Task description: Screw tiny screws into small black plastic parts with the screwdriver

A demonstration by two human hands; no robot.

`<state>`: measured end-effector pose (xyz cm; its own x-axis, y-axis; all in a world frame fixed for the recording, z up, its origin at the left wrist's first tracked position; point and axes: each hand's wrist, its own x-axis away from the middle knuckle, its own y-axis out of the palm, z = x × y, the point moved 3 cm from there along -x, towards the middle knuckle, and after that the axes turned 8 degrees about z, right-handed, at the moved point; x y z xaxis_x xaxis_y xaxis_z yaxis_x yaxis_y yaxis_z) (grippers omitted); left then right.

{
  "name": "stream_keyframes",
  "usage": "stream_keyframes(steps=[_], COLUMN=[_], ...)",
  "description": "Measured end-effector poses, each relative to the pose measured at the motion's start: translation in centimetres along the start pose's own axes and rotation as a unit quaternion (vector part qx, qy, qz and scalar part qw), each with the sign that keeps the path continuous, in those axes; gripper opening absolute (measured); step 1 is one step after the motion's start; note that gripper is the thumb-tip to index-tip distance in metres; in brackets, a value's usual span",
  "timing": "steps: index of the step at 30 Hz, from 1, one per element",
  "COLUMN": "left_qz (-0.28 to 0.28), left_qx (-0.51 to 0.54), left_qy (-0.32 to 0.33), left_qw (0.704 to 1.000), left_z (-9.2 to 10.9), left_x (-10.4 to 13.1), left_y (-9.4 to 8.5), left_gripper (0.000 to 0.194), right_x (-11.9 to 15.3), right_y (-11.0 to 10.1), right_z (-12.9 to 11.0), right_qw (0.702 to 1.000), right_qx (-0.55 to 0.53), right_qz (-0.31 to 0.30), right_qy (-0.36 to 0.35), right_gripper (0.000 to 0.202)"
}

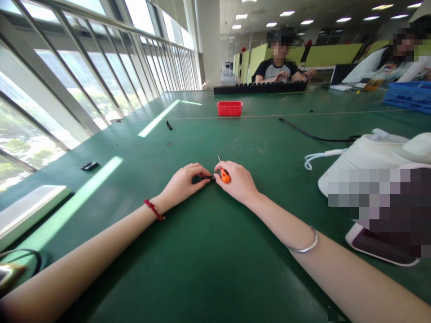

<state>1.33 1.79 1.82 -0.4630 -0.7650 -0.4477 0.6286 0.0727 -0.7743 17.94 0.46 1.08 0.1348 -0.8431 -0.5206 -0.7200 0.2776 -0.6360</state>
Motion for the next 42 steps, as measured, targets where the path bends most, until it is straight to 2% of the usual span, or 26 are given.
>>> stream_keyframes(steps=[6,12,18,23,26,28,32,35,42], left_qz=[-0.003,0.001,0.028,0.072,0.123,0.136,0.109,0.104,0.082], left_qx=[0.073,0.083,0.071,0.031,0.023,0.029,0.015,0.013,0.009], left_qy=[-0.026,-0.034,-0.024,-0.043,-0.078,-0.099,-0.078,-0.08,-0.073], left_qw=[0.997,0.996,0.997,0.996,0.989,0.985,0.991,0.991,0.994], left_z=[-0.9,-0.7,-0.6,-0.7,-1.3,-2.0,-3.0,-3.5,-3.2], left_x=[0.0,-0.2,0.0,0.1,0.0,-0.2,-0.5,-0.6,-0.5], left_y=[0.2,0.2,0.0,-0.2,-0.5,-0.8,-1.3,-1.5,-1.3], left_gripper=[0.017,0.013,0.012,0.011,0.011,0.014,0.016,0.016,0.016], right_x=[0.0,0.0,0.0,0.2,0.3,0.3,0.5,0.7,1.1], right_y=[0.2,0.1,0.2,-0.2,-0.8,-1.0,-1.4,-1.6,-1.6], right_z=[0.1,-0.2,-0.2,-0.4,-0.8,-1.2,-2.1,-2.6,-3.1], right_qw=[0.998,0.998,0.997,1.0,0.997,0.991,0.973,0.969,0.973], right_qx=[0.04,0.044,0.049,0.001,-0.046,-0.09,-0.164,-0.153,-0.141], right_qz=[-0.03,-0.034,-0.035,0.022,0.064,0.09,0.155,0.192,0.183], right_qy=[-0.024,-0.035,-0.038,-0.02,0.004,0.03,0.048,0.042,0.003], right_gripper=[0.008,0.008,0.011,0.012,0.017,0.022,0.013,0.01,0.011])
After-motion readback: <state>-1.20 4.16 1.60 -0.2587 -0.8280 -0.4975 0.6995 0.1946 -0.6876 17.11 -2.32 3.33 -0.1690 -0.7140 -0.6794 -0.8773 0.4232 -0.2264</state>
